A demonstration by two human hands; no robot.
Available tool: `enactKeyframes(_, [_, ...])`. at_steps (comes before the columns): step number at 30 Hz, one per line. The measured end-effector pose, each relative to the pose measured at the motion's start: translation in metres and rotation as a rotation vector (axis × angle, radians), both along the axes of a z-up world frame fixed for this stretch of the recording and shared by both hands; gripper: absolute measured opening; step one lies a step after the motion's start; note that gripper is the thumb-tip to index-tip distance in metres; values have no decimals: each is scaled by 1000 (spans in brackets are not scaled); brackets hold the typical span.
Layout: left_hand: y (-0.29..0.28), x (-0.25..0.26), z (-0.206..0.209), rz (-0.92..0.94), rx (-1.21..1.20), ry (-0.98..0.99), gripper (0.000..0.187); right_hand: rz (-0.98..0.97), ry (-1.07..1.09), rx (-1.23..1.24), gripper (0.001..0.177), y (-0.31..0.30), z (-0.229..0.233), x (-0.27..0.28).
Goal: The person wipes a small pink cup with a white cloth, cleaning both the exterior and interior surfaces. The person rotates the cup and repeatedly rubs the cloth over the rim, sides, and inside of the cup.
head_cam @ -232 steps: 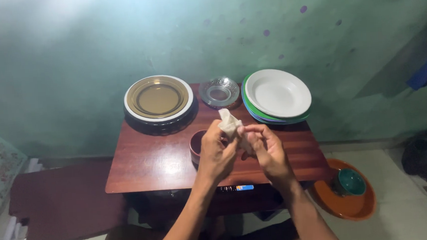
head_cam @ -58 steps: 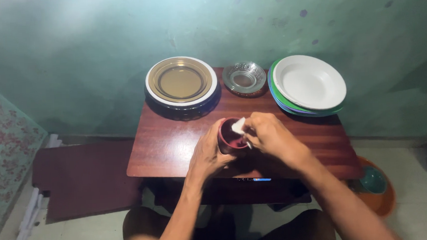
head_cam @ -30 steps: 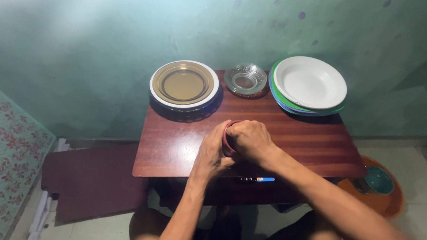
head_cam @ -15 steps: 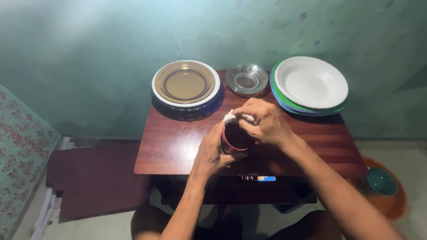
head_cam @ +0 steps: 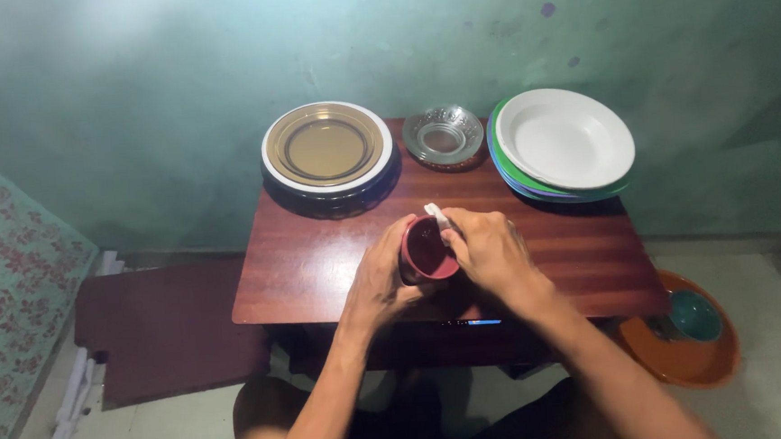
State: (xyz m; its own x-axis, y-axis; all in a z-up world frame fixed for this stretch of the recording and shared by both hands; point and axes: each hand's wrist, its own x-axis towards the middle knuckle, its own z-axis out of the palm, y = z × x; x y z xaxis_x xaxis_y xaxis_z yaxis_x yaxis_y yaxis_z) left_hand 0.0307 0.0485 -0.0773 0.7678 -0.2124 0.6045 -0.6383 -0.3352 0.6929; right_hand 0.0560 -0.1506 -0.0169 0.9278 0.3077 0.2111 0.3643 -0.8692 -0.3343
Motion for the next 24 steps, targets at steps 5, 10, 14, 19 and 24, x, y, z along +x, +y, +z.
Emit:
enactKeyframes(5, [1,-6,25,-59,-46,-11,90,192,-95,213,32,20,1,10])
enactKeyframes(10, [-1,-2,17,-38,-46,-7,91,299,-105,314,41,20,-1,11])
enactKeyframes(14, [0,1,2,-10,-46,18,93,178,-152,268,38,17,-6,0])
enactKeyframes(19, [0,-4,11,7,-60,41,92,183,-141,301,46,5,13,-24])
enactKeyframes(24, [-3,-4,11,24,-43,11,96,105,-199,618,22,-4,32,-23])
